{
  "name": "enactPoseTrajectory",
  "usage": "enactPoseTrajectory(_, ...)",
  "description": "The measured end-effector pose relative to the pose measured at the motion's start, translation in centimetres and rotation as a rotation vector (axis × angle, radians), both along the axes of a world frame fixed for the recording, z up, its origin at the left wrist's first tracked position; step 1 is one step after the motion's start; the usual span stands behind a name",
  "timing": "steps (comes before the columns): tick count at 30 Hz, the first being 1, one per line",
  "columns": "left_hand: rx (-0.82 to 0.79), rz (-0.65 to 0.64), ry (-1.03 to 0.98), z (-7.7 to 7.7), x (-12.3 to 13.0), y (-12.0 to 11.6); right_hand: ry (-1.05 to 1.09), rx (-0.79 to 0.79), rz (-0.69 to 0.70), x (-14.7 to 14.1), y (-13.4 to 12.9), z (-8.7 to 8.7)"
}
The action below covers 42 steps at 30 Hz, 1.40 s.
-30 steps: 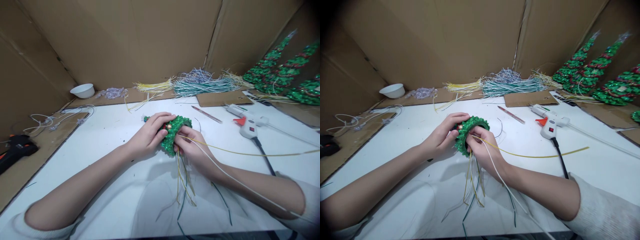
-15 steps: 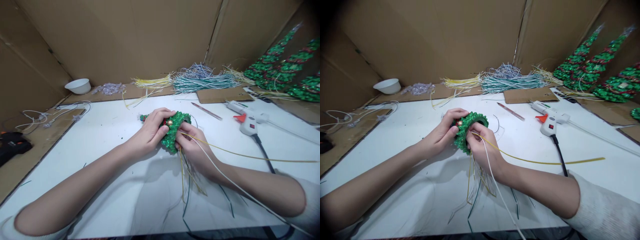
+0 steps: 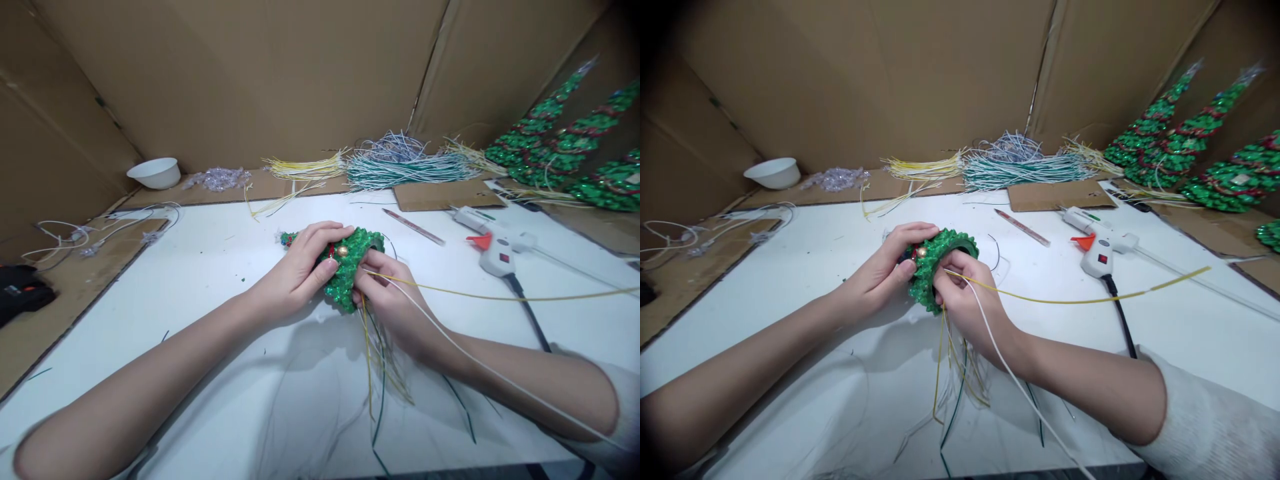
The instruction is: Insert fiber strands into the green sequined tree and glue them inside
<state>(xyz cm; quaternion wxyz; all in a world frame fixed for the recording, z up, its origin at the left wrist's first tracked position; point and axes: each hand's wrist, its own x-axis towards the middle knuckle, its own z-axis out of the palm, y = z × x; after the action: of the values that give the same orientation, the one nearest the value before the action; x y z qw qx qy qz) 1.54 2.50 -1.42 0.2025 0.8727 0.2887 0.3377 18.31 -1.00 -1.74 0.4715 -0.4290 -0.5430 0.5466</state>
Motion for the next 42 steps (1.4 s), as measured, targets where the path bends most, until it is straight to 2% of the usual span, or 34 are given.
enactPoseTrajectory(4, 0.024, 0.028, 0.015, 0.1, -0.2, -0.2, -0.020, 0.022, 0.050, 0.2, 0.0, 0.1)
enactPoseTrajectory(14, 0.089, 0.119, -0.014, -0.1, -0.5, -0.2, 0.017, 0.035, 0.035, 0.1, -0.1, -0.2)
enactPoseTrajectory(21, 0.257, 0.172, 0.054, -0.1, -0.1, -0.5, 0.041, 0.063, 0.030, 0.0, 0.0, -0.5)
enactPoseTrajectory(25, 0.297, 0.206, 0.069, -0.3, 0.3, -0.7, 0.050, 0.049, 0.027, -0.1, -0.1, -0.4)
enactPoseTrajectory(30, 0.271, 0.255, 0.028, -0.4, 0.8, -1.1, 0.057, 0.045, 0.015, -0.2, -0.1, -0.3)
enactPoseTrajectory(42, 0.141, 0.196, -0.057, -0.2, 0.7, -1.2, 0.081, 0.039, 0.035, -0.1, 0.0, -0.6)
